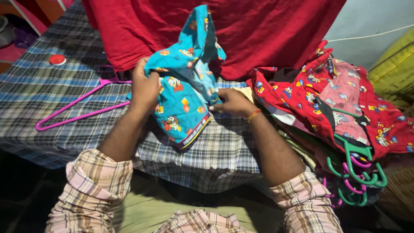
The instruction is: The person buttons up three children's shirts one by one. They first handle a blue patterned shirt, then a red patterned shirt, and finally a pink shirt, fastening each button from top to bottom while the shirts are on hangers.
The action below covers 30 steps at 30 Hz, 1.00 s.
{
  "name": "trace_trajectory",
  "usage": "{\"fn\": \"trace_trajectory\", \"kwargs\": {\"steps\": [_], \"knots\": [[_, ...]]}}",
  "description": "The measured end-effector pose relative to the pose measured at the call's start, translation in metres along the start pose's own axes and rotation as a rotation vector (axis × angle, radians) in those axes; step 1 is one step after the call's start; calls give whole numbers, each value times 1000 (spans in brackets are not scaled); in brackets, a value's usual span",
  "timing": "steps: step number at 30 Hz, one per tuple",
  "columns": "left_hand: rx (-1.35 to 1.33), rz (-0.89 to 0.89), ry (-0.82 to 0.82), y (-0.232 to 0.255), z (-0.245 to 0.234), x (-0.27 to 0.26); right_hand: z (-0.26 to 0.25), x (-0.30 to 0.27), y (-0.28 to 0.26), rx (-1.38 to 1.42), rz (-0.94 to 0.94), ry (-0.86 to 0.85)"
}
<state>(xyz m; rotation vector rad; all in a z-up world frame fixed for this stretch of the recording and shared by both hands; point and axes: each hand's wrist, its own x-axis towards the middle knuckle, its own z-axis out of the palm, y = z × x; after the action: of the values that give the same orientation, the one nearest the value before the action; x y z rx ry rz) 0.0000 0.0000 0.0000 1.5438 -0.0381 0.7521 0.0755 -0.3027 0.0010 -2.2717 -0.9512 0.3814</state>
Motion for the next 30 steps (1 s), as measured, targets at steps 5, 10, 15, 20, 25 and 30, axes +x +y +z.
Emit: {"fn": "trace_trajectory", "kwargs": {"steps": [5, 10, 15, 20, 25, 30], "knots": [[-283, -33, 227, 23, -17, 8, -15, 2, 2, 896, 8, 108], [-301, -187, 187, 31, -13, -9, -38, -13, -20, 1541, -236, 198], [-338, -543, -20, 14, 30, -53, -55, -28, -26, 1550, -498, 112], [-535, -418, 11, 3, 46, -52, -65, -31, -30, 1177, -296, 67], [-521, -324, 100, 15, 25, -33, -57, -32, -12, 681, 1, 186], [-593, -259, 243, 15, 6, -16, -63, -41, -8, 274, -257, -179]]}}
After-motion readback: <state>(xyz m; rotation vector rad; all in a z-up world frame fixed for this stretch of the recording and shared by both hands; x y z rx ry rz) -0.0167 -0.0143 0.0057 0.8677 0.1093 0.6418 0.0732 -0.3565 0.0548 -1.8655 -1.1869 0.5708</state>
